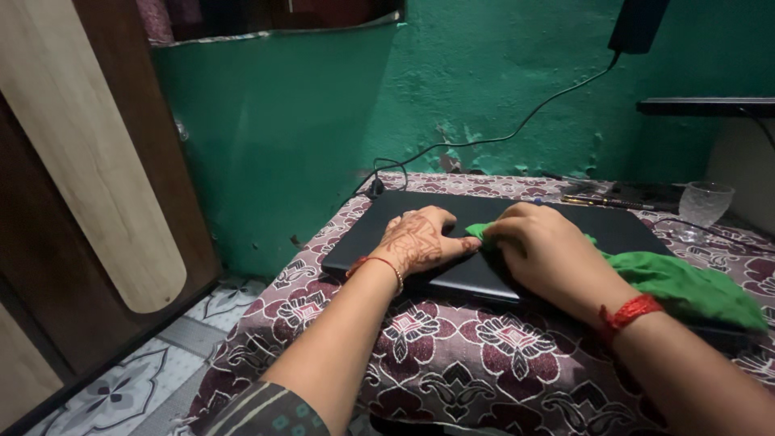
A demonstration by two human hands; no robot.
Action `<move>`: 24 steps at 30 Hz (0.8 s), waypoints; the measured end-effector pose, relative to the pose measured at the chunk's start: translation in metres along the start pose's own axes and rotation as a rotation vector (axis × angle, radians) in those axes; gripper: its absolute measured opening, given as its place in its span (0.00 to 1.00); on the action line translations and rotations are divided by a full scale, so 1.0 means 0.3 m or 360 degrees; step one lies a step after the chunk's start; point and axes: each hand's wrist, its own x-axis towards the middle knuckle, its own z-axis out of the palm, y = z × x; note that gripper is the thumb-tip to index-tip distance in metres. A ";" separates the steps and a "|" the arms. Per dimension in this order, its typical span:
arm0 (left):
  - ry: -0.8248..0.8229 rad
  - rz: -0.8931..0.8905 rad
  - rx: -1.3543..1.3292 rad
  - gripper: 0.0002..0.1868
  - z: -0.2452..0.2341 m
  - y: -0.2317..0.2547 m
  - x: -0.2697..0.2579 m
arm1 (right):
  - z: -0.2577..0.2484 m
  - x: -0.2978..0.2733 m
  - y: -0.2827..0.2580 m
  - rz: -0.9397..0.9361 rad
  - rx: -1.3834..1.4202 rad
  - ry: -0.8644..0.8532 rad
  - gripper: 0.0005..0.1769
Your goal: The person wipes a keyboard and then the outer casing of a laptop with a green cloth.
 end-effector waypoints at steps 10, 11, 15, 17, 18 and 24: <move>0.0015 0.0002 -0.0046 0.46 0.001 -0.006 -0.011 | 0.005 -0.016 0.033 0.0667 -0.0502 -0.0008 0.12; 0.0011 -0.0005 -0.0050 0.46 -0.001 -0.005 -0.011 | 0.002 -0.021 0.033 0.0770 -0.0544 -0.0012 0.12; 0.0029 0.0028 -0.0058 0.45 -0.002 -0.007 -0.017 | -0.001 -0.034 0.015 0.0215 -0.0471 0.0456 0.12; 0.0025 0.0020 -0.0049 0.45 0.000 -0.005 -0.014 | -0.003 -0.027 -0.002 -0.0137 -0.0289 0.0578 0.11; 0.0023 0.0015 -0.0043 0.45 0.001 -0.005 -0.011 | -0.009 -0.022 -0.006 -0.0178 -0.0237 0.0540 0.12; 0.0016 0.0003 -0.0038 0.44 0.000 -0.005 -0.009 | -0.009 -0.014 -0.006 0.0032 -0.0018 0.0074 0.12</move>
